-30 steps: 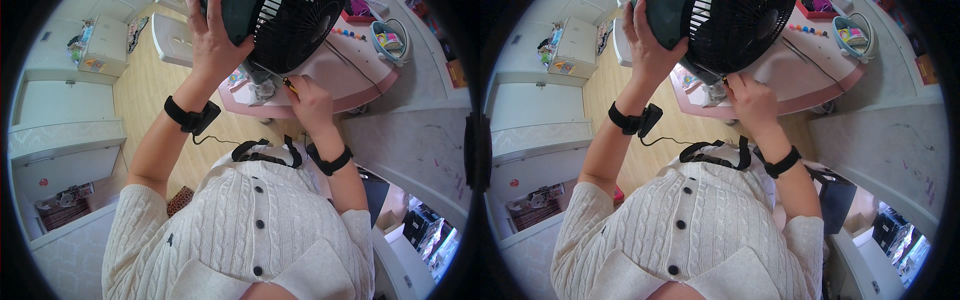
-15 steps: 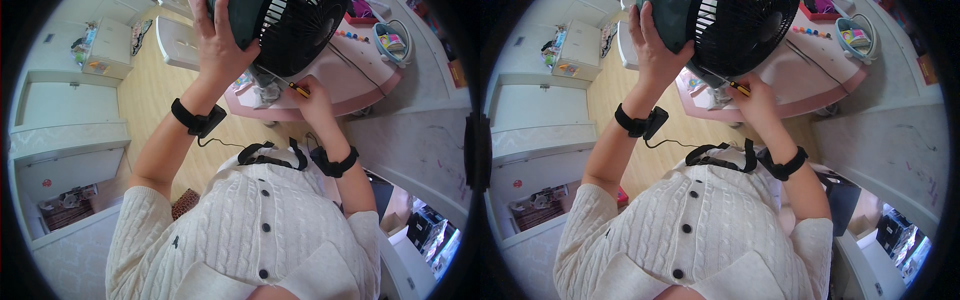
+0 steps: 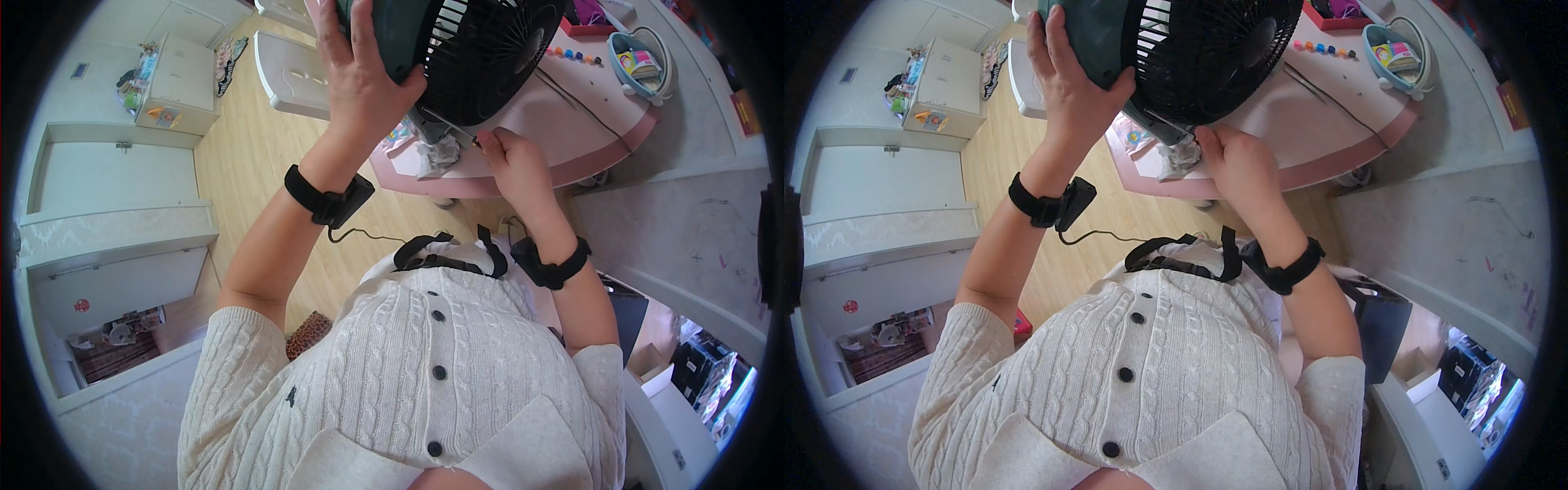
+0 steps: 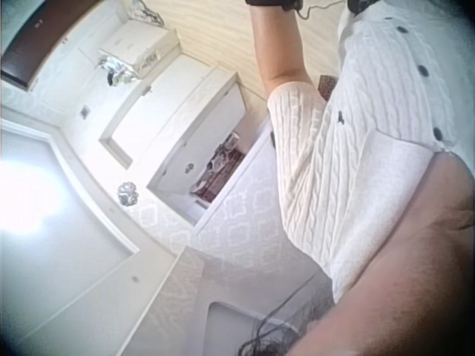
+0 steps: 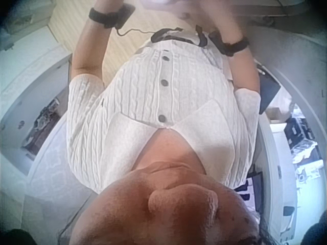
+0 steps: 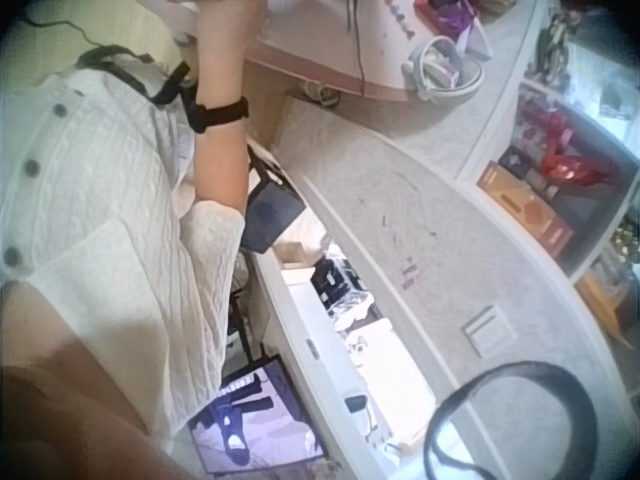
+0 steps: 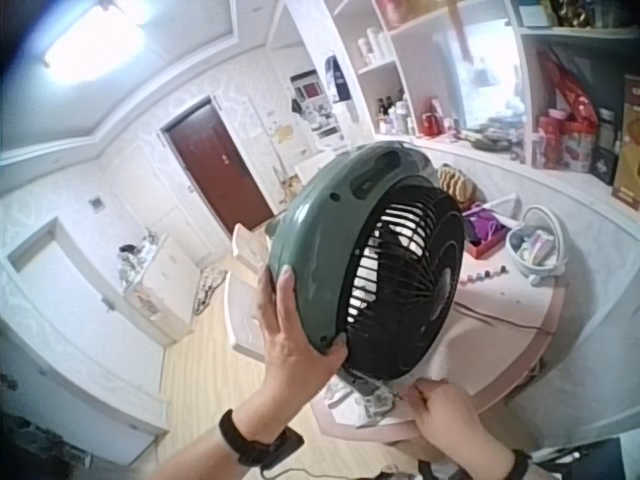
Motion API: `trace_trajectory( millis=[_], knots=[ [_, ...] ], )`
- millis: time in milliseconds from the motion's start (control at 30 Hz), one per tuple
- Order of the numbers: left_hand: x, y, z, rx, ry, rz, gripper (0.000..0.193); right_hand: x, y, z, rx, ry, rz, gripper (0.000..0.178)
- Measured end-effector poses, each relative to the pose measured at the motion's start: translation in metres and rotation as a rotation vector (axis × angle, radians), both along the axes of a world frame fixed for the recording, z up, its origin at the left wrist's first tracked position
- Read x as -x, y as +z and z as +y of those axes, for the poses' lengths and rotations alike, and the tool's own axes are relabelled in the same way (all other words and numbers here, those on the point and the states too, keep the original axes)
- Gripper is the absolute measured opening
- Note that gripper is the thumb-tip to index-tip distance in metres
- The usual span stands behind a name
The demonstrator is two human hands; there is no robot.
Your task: The person holds a green portable fan and uses a yellow-handled screwdriver to tighten screws on the fan's front grille. The person rotates the fan to access different screw locations and continues tightening them.
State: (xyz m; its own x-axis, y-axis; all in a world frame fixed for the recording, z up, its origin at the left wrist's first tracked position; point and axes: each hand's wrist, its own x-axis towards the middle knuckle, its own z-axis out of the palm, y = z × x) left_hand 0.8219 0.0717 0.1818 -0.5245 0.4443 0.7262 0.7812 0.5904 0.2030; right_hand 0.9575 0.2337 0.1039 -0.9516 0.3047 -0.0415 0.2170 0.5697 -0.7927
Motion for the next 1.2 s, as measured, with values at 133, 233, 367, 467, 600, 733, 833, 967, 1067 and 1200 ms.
trace_trajectory(
  millis=[133,233,367,467,600,733,833,967,1067,1200],
  knots=[
    [-0.001,0.001,0.0,0.003,0.001,-0.028,0.11,-0.001,0.0,-0.002,0.008,-0.032,0.1,0.029],
    [-0.001,0.002,0.001,0.002,-0.001,-0.041,0.11,0.0,-0.007,-0.002,0.043,-0.054,0.264,0.027],
    [-0.002,0.001,0.001,-0.003,0.004,-0.033,0.11,-0.002,-0.003,-0.001,-0.055,-0.01,0.179,0.028],
    [0.0,-0.002,0.0,-0.012,0.008,-0.024,0.11,-0.003,0.004,-0.001,-0.127,0.034,0.01,0.027],
    [0.002,-0.002,0.001,-0.013,-0.021,0.004,0.11,-0.004,-0.005,-0.004,-0.143,-0.011,0.28,0.025],
    [0.0,-0.001,0.001,-0.005,-0.009,0.019,0.11,-0.007,0.013,-0.012,-0.311,0.029,0.194,0.026],
    [-0.001,0.001,0.002,-0.01,-0.015,0.033,0.11,-0.008,0.016,-0.014,-0.33,0.042,0.132,0.024],
    [0.003,-0.005,0.002,-0.035,-0.026,0.065,0.109,-0.005,0.001,-0.013,0.017,0.035,0.213,0.026],
    [0.002,-0.005,0.004,-0.04,-0.021,0.068,0.108,0.005,-0.011,-0.001,0.844,0.033,-0.143,0.031],
    [0.002,-0.005,0.004,-0.036,-0.008,0.077,0.108,0.006,-0.027,0.018,1.642,0.154,-0.47,0.034]
  ],
)
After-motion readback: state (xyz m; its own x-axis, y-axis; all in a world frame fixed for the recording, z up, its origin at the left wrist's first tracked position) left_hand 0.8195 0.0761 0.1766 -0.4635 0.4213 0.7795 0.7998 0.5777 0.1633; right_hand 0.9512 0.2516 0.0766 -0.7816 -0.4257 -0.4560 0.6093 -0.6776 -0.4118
